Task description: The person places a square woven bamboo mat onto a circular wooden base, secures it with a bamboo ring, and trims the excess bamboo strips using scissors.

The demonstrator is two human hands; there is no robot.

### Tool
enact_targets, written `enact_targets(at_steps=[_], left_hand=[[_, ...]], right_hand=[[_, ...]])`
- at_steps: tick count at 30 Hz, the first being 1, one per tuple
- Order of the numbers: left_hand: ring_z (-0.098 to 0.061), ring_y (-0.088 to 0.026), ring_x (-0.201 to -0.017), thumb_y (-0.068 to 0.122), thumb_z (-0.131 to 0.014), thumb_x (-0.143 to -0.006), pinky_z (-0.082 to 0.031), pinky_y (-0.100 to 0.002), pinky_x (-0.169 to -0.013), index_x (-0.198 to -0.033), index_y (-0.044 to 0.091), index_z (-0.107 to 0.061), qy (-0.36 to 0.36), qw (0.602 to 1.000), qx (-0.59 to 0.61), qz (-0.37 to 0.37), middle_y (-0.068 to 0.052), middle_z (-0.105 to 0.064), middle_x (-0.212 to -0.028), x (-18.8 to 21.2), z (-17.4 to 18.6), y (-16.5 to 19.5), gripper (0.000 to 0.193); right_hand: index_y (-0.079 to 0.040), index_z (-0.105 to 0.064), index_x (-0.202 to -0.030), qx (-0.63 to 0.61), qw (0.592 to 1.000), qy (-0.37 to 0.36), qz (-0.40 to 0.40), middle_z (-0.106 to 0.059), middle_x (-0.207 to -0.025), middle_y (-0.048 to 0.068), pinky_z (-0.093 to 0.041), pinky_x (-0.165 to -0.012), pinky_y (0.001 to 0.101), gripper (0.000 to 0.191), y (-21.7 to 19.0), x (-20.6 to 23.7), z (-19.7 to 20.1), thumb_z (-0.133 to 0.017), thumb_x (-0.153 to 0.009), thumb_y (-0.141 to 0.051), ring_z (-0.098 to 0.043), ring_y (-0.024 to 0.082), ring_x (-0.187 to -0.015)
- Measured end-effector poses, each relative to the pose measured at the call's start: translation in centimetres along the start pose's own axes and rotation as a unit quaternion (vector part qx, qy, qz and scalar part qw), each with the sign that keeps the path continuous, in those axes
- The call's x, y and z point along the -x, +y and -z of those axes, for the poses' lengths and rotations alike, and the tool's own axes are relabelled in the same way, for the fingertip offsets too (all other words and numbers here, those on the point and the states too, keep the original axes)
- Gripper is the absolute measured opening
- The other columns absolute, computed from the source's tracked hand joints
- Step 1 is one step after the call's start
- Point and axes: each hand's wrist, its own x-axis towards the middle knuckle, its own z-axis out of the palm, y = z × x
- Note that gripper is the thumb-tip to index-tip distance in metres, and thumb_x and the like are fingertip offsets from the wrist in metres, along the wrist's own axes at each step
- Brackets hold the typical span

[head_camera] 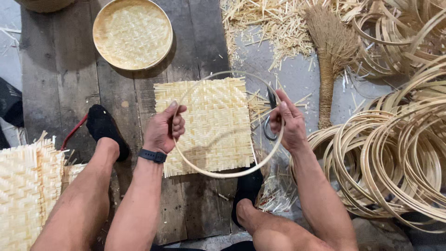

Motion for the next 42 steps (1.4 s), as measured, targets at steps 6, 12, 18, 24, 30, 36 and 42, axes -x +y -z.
enact_targets(at_steps=[6, 12, 18, 24, 30, 36, 42], left_hand=[[-0.032, -0.007, -0.038, 0.03, -0.064, -0.099, -0.025, -0.025, -0.037, -0.086, 0.001, -0.071, -0.02, 0.988, -0.148, 0.038, 0.005, -0.043, -0.047, 0.7, -1.6, -1.6, 0.032], [-0.03, -0.007, -0.036, 0.031, -0.063, -0.101, -0.022, -0.026, -0.035, -0.073, 0.005, -0.061, -0.005, 0.998, -0.064, 0.012, 0.004, -0.043, -0.048, 0.8, -3.4, -3.9, 0.039], [-0.028, -0.006, -0.037, 0.031, -0.063, -0.101, -0.021, -0.025, -0.035, -0.07, 0.007, -0.058, 0.025, 0.999, -0.01, -0.02, 0.004, -0.042, -0.05, 0.5, -3.8, -5.1, 0.04], [-0.033, -0.007, -0.04, 0.032, -0.062, -0.104, -0.026, -0.025, -0.037, -0.077, 0.007, -0.064, 0.014, 0.999, -0.049, -0.012, 0.004, -0.045, -0.053, 0.4, -1.9, -3.3, 0.036], [-0.051, -0.009, -0.061, 0.044, -0.054, -0.102, -0.041, -0.023, -0.052, -0.099, 0.003, -0.071, 0.002, 0.991, 0.123, -0.043, 0.001, -0.055, -0.065, -0.1, 1.0, -0.9, 0.044], [-0.044, -0.01, -0.056, 0.044, -0.058, -0.101, -0.036, -0.024, -0.047, -0.097, 0.002, -0.07, 0.015, 0.98, 0.197, -0.032, 0.001, -0.047, -0.06, -0.7, 2.2, -4.4, 0.043], [-0.037, -0.008, -0.046, 0.04, -0.067, -0.101, -0.027, -0.022, -0.037, -0.081, 0.004, -0.065, 0.031, 0.977, 0.209, 0.016, 0.003, -0.042, -0.054, -1.9, 4.3, -5.2, 0.041]], right_hand=[[-0.005, -0.062, -0.131, 0.559, 0.729, -0.06, 0.39, -0.066, -0.097, 0.011, -0.054, -0.066, 0.0313, 0.053, -3.0, -0.8, -4.6, -0.057, -0.106, -0.051, -0.065, 0.02, -0.079], [-0.01, -0.054, -0.075, 0.681, 0.694, -0.017, 0.235, -0.06, -0.067, 0.006, -0.042, -0.048, 0.0405, 0.061, -2.3, -3.0, -8.6, -0.054, -0.097, -0.067, -0.056, 0.022, -0.053], [-0.009, -0.054, -0.069, 0.641, 0.732, 0.048, 0.224, -0.059, -0.064, 0.008, -0.043, -0.05, 0.0415, 0.065, -0.2, -1.9, -9.4, -0.053, -0.1, -0.067, -0.057, 0.024, -0.055], [-0.01, -0.075, -0.1, 0.52, 0.85, 0.004, 0.085, -0.068, -0.086, 0.001, -0.052, -0.052, 0.0288, 0.049, -2.2, -2.9, -5.2, -0.052, -0.094, -0.053, -0.063, 0.011, -0.065], [0.005, -0.062, -0.126, -0.064, 0.992, -0.005, -0.107, -0.05, -0.074, 0.002, -0.047, -0.053, 0.0288, 0.045, -0.2, -1.5, -0.1, -0.054, -0.107, -0.035, -0.05, 0.011, -0.062], [0.002, -0.062, -0.126, -0.231, 0.969, 0.034, -0.085, -0.042, -0.072, -0.002, -0.038, -0.054, 0.0254, 0.04, 4.1, -1.0, 0.5, -0.059, -0.105, -0.033, -0.041, 0.01, -0.064], [0.001, -0.063, -0.106, -0.231, 0.968, 0.061, -0.083, -0.036, -0.062, -0.005, -0.031, -0.042, 0.0241, 0.038, 5.4, -1.3, 1.3, -0.062, -0.107, -0.038, -0.035, 0.008, -0.052]])
